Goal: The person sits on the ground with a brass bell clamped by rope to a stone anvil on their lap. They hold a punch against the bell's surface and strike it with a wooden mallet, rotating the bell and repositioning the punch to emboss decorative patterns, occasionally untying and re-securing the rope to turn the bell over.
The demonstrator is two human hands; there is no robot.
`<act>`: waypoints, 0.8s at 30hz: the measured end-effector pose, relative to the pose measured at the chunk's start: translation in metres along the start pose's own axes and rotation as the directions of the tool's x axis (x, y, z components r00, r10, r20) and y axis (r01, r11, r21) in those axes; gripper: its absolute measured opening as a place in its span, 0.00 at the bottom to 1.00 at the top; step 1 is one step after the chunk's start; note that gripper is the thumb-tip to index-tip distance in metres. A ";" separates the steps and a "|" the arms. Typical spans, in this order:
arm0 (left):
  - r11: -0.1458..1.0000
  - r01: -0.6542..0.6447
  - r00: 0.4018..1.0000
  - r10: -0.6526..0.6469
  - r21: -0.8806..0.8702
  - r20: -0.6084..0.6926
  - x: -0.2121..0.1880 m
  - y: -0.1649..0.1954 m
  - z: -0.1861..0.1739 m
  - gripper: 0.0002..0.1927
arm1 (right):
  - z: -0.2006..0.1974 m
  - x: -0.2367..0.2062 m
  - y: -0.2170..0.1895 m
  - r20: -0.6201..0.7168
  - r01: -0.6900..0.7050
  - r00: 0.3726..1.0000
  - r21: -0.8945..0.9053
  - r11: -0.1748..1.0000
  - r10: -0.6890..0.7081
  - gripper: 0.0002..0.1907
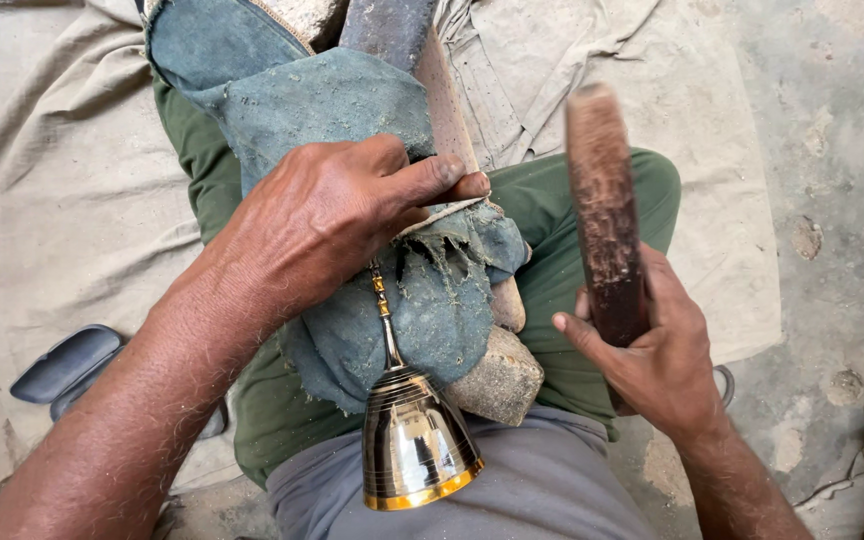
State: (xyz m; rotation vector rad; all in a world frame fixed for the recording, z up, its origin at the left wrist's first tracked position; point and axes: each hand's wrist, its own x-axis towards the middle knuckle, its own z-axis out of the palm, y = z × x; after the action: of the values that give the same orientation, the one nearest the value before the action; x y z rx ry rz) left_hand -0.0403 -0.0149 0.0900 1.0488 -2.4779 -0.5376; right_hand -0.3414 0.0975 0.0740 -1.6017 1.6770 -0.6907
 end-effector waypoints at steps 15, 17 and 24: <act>0.998 0.038 0.999 -0.039 -0.057 -0.025 0.007 0.005 0.017 0.19 | -0.015 0.007 0.002 -0.098 0.031 0.995 -0.054 0.998 -0.037 0.37; 0.996 0.082 0.997 -0.082 -0.027 -0.008 0.009 0.009 0.018 0.19 | -0.017 0.006 0.003 -0.040 0.126 0.991 -0.092 0.988 -0.130 0.32; 0.992 0.124 0.992 -0.125 0.028 0.024 0.014 0.014 0.020 0.21 | -0.019 0.004 0.008 -0.028 0.140 0.989 -0.180 0.974 -0.147 0.39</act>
State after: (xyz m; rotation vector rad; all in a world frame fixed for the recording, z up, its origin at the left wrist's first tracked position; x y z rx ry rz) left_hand -0.0673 -0.0128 0.0825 1.2207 -2.4594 -0.5610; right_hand -0.3617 0.0923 0.0785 -1.8603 1.7045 -0.6645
